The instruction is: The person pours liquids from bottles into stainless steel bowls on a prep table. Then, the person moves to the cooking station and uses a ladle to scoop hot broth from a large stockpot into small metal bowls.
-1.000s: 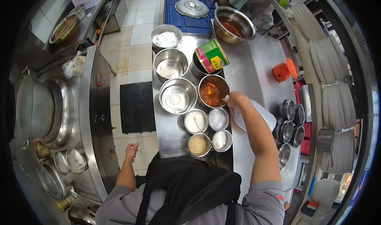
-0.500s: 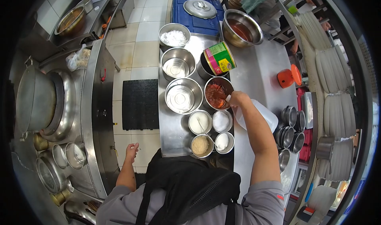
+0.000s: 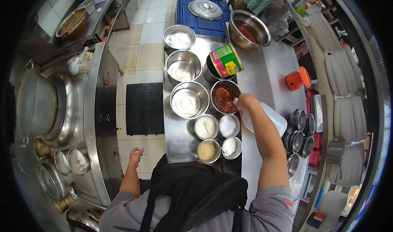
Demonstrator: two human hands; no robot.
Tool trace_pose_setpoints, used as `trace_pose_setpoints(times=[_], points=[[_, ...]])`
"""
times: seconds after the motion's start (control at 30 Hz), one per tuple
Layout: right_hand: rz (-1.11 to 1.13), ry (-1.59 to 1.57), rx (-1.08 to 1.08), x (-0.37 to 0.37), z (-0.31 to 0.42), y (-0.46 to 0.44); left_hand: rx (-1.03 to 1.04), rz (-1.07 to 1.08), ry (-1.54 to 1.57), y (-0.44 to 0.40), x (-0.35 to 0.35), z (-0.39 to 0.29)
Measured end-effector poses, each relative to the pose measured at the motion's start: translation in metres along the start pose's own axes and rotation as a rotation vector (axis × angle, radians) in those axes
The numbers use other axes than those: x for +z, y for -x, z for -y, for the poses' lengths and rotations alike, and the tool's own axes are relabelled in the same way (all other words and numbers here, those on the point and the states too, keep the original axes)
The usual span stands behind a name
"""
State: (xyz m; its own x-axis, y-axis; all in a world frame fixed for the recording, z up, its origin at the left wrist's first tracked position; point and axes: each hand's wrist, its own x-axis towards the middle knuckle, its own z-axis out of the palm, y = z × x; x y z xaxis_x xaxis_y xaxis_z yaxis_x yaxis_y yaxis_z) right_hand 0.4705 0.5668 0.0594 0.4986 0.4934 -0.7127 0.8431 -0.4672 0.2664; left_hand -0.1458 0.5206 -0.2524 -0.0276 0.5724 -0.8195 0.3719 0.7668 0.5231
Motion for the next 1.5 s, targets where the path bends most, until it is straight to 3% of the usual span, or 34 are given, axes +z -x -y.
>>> trace_pose_setpoints(times=[0.93,1.03,1.5], points=[[-0.105,0.098,0.102,-0.003,-0.006,0.004,0.014,0.029,0.033,0.003,0.011,-0.012],[-0.021,0.156,0.172,-0.011,0.003,0.003,-0.004,0.035,0.041,0.006,0.011,-0.015],[-0.222,0.205,0.264,-0.016,0.033,-0.006,-0.008,0.048,0.085,0.016,0.006,0.001]])
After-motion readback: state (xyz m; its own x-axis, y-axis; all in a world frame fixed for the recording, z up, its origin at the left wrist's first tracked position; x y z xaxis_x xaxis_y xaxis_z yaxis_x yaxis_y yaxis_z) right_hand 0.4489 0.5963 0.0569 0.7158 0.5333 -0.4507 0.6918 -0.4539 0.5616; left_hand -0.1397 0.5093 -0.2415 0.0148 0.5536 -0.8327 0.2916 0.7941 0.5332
